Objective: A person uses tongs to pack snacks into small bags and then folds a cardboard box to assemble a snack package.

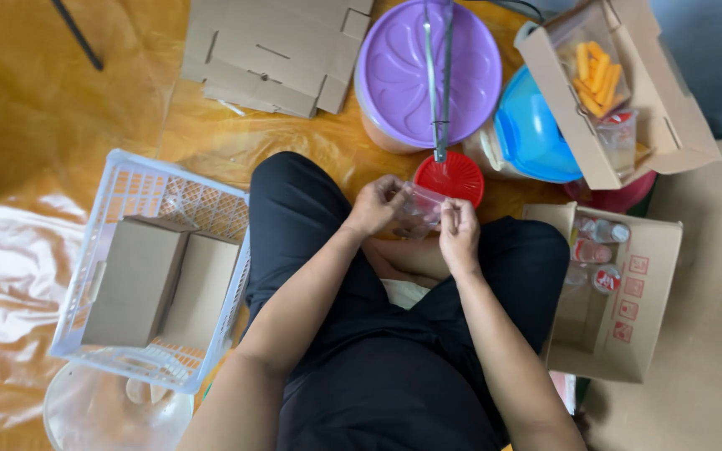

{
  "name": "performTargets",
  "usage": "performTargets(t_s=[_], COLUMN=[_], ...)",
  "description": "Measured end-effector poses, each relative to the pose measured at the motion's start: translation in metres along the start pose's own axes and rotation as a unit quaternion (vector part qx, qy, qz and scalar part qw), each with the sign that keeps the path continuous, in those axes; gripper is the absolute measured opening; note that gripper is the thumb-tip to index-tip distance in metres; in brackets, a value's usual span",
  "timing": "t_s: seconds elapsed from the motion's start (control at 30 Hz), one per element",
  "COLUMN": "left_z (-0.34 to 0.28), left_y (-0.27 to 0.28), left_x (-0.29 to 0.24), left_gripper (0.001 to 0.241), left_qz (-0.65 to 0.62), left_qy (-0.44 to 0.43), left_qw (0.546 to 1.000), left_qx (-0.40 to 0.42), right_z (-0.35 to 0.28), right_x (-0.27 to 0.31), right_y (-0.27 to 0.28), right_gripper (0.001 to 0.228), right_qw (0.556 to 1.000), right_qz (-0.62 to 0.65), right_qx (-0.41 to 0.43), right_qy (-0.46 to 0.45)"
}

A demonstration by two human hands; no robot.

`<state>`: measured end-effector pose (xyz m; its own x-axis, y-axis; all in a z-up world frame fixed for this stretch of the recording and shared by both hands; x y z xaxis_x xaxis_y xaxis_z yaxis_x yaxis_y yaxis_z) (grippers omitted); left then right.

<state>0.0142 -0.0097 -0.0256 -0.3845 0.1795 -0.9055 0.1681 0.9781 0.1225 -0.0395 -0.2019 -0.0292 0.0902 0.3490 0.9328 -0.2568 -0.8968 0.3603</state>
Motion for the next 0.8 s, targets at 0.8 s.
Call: performTargets(t_s=[0.8], left_z=[-0.030], left_y=[0.018], left_x=[-0.022], left_gripper=[0.009], left_qz=[-0.053], left_qy=[-0.009], left_qw=[0.998], left_qx=[-0.019], right_z=[-0.008], right_x=[0.037], right_y=[0.004], right_gripper=[0.047], right_qw=[0.974], right_qz=[0.214], right_qx=[0.080], right_qy=[0.012])
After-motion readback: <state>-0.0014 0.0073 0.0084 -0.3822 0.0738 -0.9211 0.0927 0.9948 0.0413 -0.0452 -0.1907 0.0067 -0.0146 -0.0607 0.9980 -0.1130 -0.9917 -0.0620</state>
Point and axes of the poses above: each hand's wrist, its own z-axis towards the middle knuckle, its own y-axis out of the back of the hand, x = y × z, the point moved 2 cm from there along z, towards the middle knuckle, and after that the axes turned 8 degrees about y, right-handed, at the moved point
